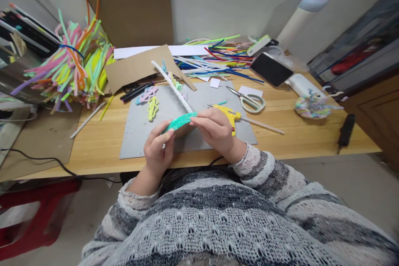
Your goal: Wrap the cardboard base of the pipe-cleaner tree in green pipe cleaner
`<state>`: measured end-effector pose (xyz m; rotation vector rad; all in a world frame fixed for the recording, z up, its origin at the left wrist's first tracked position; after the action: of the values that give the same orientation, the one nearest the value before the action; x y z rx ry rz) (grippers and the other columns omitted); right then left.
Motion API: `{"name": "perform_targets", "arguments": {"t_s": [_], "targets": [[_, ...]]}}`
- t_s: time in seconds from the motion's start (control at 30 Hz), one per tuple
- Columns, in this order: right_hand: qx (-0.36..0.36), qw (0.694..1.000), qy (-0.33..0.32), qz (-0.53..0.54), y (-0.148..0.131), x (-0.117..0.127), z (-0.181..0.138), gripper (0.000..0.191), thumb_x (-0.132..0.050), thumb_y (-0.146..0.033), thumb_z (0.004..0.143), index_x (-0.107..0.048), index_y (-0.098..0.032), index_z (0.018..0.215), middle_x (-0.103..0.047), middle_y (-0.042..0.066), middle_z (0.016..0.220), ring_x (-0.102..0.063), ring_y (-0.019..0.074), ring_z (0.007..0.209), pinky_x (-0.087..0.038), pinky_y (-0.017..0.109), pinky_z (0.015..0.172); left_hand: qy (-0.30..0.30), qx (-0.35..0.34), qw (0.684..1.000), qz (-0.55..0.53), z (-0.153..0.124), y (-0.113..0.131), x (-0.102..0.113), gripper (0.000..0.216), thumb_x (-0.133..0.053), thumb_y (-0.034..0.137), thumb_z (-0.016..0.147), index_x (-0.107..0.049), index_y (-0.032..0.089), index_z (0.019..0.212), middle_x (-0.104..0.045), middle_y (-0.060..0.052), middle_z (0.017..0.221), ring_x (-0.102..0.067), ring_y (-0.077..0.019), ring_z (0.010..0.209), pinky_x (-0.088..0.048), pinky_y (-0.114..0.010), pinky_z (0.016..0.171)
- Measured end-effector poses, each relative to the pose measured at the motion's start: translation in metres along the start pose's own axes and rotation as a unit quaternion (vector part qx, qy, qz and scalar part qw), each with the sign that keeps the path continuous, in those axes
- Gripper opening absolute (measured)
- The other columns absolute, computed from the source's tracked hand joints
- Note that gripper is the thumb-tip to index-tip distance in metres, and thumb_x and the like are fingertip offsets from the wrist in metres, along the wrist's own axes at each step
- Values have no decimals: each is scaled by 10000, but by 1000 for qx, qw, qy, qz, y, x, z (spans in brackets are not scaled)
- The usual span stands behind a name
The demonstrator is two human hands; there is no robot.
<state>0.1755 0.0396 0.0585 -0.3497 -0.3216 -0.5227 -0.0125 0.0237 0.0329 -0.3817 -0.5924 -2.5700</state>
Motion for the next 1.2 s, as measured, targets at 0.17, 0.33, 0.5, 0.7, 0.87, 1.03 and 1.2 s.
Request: {"name": "perform_targets", "arguments": {"t_s": [0.17,0.33,0.5,0.7,0.87,1.03,1.2], "targets": [[-164,982,66,58,6,2,-7,149,-517,-298,943,-548,-218,821,-589,2,734,-577,142,700,-467,308,652,5,10,1000,-6,0,-2,1,293,-589,41,831,-555,230,1053,-631,-60,1208,-633,-181,1102,-558,-378,908],[-351,908,109,201,19,-6,-15,377,-389,-415,985,-411,-222,662,-394,-63,540,-394,90,475,-350,247,497,9,9,1000,-17,0,-1,2,330,-592,8,813,-560,223,1061,-631,-67,1204,-629,-185,1110,-550,-380,918],[-378,865,89,317,25,-14,-14,252,-543,-484,903,-574,-259,1011,-640,5,943,-607,134,874,-486,294,790,11,10,999,-34,-2,-3,3,334,-589,10,812,-561,229,1062,-629,-60,1209,-631,-181,1100,-547,-379,906],[-321,850,-97,406,6,-17,-14,307,-430,-464,960,-672,-294,1042,-659,22,1086,-571,178,1115,-394,408,1045,21,72,991,-110,-10,3,11,259,-588,37,816,-575,231,987,-634,-37,1157,-631,-176,1067,-527,-392,904],[-271,879,-106,378,-8,-12,-9,197,-507,-363,944,-659,-291,1047,-638,35,1038,-574,171,1053,-430,404,992,35,159,977,-137,4,19,18,199,-573,188,860,-576,215,1057,-631,-68,1093,-613,-206,1044,-486,-435,929],[-263,889,-103,360,-14,-14,-10,191,-506,-342,944,-648,-275,1052,-625,47,1029,-568,181,1039,-432,428,974,-95,179,977,-68,19,27,13,213,-559,207,895,-637,209,1094,-676,-58,1050,-615,-175,1011,-477,-365,910],[-283,892,-89,342,-18,-16,-12,167,-502,-314,941,-647,-269,1010,-630,41,1001,-578,181,1011,-447,428,950,-75,192,975,-86,18,27,11,191,-551,178,900,-670,217,1045,-699,-43,1006,-637,-157,963,-487,-336,877]]}}
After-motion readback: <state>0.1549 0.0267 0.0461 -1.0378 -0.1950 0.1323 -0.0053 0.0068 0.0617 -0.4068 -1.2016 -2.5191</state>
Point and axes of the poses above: each hand's wrist, its own z-axis towards the middle knuckle, its own x-axis out of the back of the hand, y = z × x, the point moved 2 cm from there along z, towards the middle knuckle
